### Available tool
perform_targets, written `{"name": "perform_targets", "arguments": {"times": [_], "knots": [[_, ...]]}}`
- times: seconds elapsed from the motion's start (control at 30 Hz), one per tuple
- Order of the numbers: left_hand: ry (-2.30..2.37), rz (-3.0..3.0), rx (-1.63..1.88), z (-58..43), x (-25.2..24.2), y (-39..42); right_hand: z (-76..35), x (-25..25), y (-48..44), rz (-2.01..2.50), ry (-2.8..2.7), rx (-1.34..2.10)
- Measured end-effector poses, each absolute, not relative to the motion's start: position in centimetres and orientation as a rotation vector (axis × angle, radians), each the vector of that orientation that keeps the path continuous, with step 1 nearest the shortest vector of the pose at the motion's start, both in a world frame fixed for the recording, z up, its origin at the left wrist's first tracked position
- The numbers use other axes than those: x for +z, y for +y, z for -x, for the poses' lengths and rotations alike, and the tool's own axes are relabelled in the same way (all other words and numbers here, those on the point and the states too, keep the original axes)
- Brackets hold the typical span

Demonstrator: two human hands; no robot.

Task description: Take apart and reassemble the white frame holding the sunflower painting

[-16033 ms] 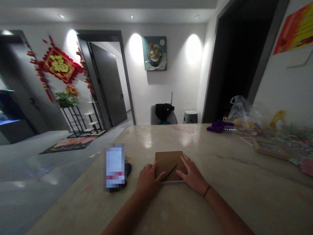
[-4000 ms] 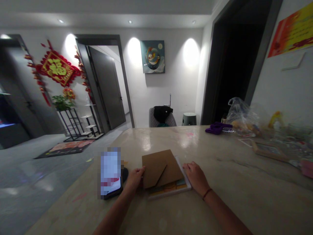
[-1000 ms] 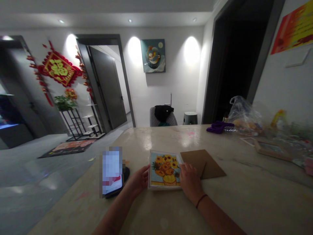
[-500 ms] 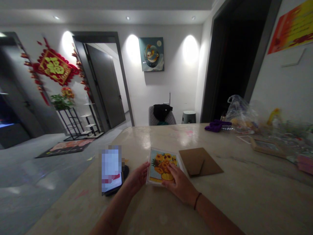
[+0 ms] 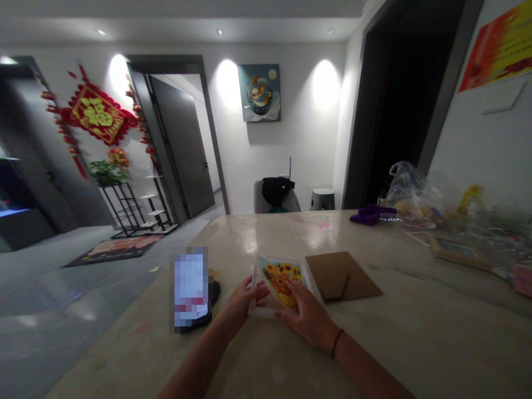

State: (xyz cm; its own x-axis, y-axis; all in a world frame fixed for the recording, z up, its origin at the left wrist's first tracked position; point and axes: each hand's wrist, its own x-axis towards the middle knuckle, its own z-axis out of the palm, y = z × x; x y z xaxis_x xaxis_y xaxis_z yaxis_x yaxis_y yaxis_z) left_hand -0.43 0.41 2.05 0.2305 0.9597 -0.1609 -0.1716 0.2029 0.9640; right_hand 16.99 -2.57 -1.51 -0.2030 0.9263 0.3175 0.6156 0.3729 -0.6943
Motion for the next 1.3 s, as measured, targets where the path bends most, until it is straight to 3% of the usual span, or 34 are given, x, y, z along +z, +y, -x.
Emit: {"name": "perform_targets", "arguments": {"times": [0.57, 1.3], "knots": [[1.242, -0.884, 1.001, 0.2, 2.0, 0.4, -18.1, -1.3, -0.5, 1.190, -1.288, 0.925], [1.234, -0.870, 0.925, 0.3, 1.6, 0.6, -18.6, -1.2, -0.2, 1.184, -1.417, 1.009]]}}
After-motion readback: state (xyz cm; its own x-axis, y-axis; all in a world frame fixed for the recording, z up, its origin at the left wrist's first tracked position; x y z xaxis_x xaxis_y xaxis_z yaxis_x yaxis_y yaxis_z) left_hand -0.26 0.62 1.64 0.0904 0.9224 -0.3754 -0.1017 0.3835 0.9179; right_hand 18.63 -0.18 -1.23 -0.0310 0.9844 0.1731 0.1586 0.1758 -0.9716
